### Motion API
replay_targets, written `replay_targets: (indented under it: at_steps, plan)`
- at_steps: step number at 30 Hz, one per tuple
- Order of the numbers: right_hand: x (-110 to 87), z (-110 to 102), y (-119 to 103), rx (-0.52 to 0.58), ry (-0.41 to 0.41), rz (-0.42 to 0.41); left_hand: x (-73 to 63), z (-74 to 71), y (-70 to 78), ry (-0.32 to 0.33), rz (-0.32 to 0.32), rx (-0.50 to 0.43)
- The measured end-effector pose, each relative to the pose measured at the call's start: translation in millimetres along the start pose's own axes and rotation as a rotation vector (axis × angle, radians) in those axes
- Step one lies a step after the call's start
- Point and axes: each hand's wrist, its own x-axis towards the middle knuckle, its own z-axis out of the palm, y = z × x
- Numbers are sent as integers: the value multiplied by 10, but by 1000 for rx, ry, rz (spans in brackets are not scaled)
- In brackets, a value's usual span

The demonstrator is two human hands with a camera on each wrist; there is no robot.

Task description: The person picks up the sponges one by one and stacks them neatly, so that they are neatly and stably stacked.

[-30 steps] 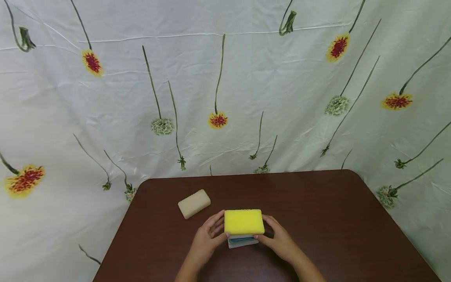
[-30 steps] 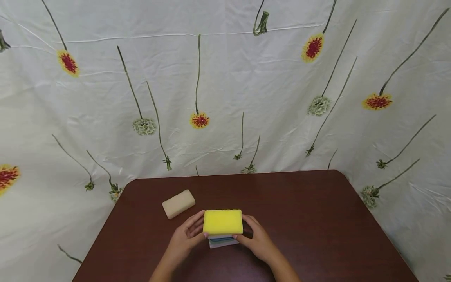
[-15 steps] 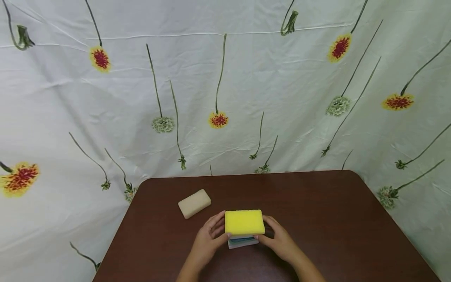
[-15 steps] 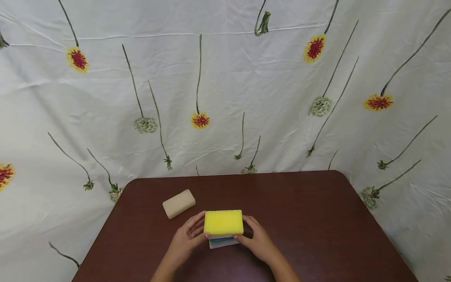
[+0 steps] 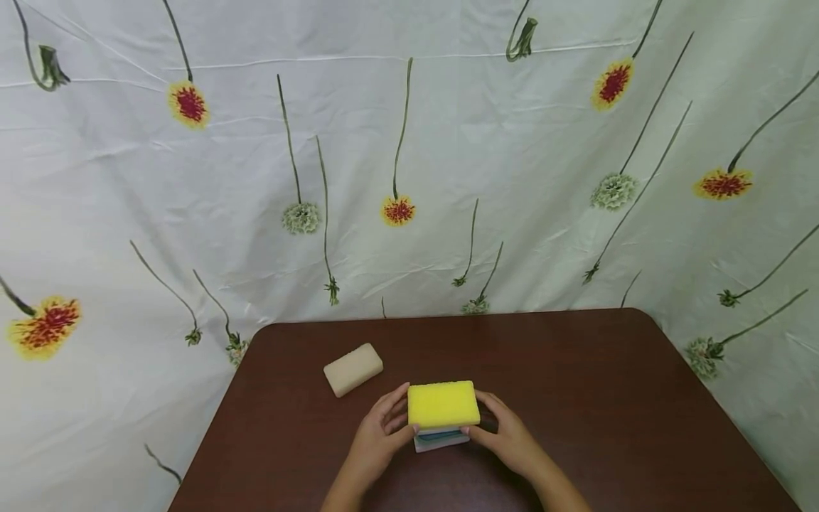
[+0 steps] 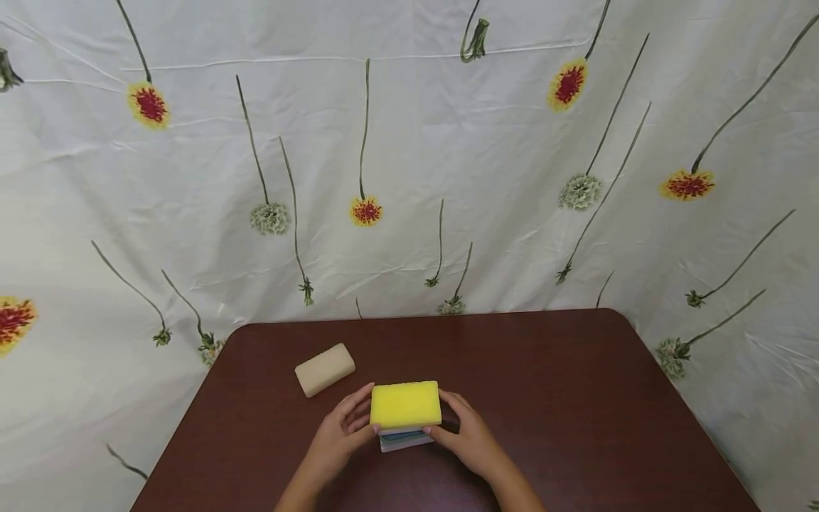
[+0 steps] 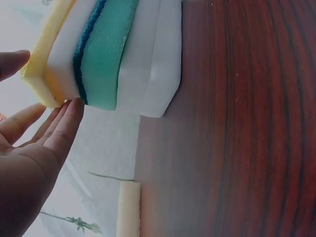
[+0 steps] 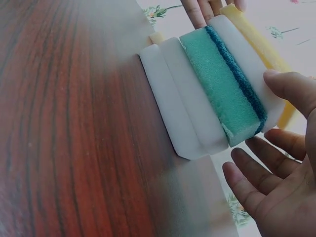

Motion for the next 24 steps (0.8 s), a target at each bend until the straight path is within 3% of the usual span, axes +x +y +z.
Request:
replay_targets:
  at_steps: [5, 14, 24]
  plan:
    - [-5, -3, -1, 51, -14, -3, 10, -5, -11, -4, 1, 14]
    - [-2, 10, -4, 66, 39, -74, 19, -4, -10, -6, -4, 25]
    - [8, 31, 5, 71, 43, -57, 17, -24, -8, -10, -4, 24]
